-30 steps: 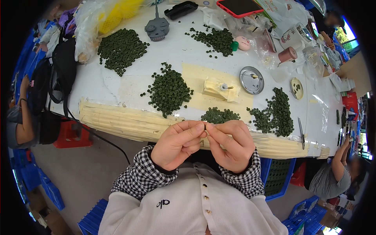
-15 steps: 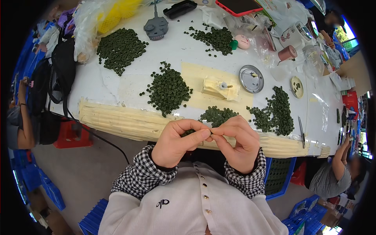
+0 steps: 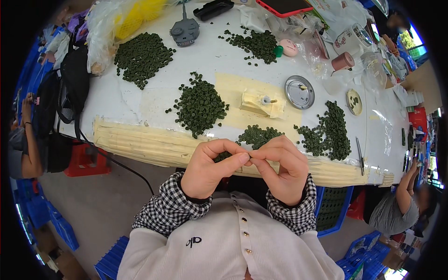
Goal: Attaching small green plastic foliage pieces to a long thin base strip at a workbench.
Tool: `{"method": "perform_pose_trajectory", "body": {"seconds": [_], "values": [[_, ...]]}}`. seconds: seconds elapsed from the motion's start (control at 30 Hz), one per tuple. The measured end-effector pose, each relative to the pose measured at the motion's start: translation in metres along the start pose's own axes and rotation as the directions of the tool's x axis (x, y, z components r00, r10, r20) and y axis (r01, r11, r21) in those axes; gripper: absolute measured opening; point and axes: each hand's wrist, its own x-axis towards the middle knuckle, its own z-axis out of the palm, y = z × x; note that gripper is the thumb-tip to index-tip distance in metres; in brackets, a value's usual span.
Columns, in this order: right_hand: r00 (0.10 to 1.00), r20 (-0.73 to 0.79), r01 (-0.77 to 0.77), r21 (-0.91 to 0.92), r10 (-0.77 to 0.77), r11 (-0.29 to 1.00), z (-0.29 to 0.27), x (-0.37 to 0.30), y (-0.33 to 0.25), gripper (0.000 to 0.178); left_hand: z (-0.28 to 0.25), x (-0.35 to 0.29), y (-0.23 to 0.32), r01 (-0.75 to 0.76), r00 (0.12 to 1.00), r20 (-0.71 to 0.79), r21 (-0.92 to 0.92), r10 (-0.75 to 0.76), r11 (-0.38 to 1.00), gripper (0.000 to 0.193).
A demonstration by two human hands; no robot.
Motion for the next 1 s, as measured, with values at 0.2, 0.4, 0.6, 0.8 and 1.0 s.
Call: {"method": "perform_pose_trajectory", "body": {"seconds": [0.2, 0.4, 0.6, 0.8, 1.0], "values": [[0.989, -0.089, 0.114, -0.095, -0.122, 0.989, 0.010, -0.002, 0.001, 0.019, 0.000, 0.001, -0.012, -0.109, 0.994, -0.011, -0.052, 0.109, 0.993, 0.010], [0.993, -0.007, 0.117, -0.081, -0.118, 0.990, 0.002, 0.002, 0.000, 0.018, -0.002, -0.001, -0.001, -0.016, 1.000, 0.013, 0.018, 0.016, 1.000, 0.009], [0.993, 0.079, -0.100, 0.160, 0.089, 0.982, -0.003, -0.001, 0.004, 0.012, -0.002, -0.001, -0.002, -0.118, 0.993, 0.017, 0.177, 0.117, 0.977, 0.011], [0.955, 0.069, -0.294, 0.331, 0.288, 0.897, 0.004, -0.006, 0.003, 0.009, 0.000, 0.000, -0.007, -0.222, 0.970, -0.022, 0.305, 0.240, 0.926, 0.010], [0.953, 0.077, -0.301, 0.327, 0.292, 0.896, 0.007, -0.007, 0.005, 0.009, -0.001, 0.000, -0.012, -0.248, 0.960, -0.041, 0.331, 0.277, 0.910, 0.007]]}}
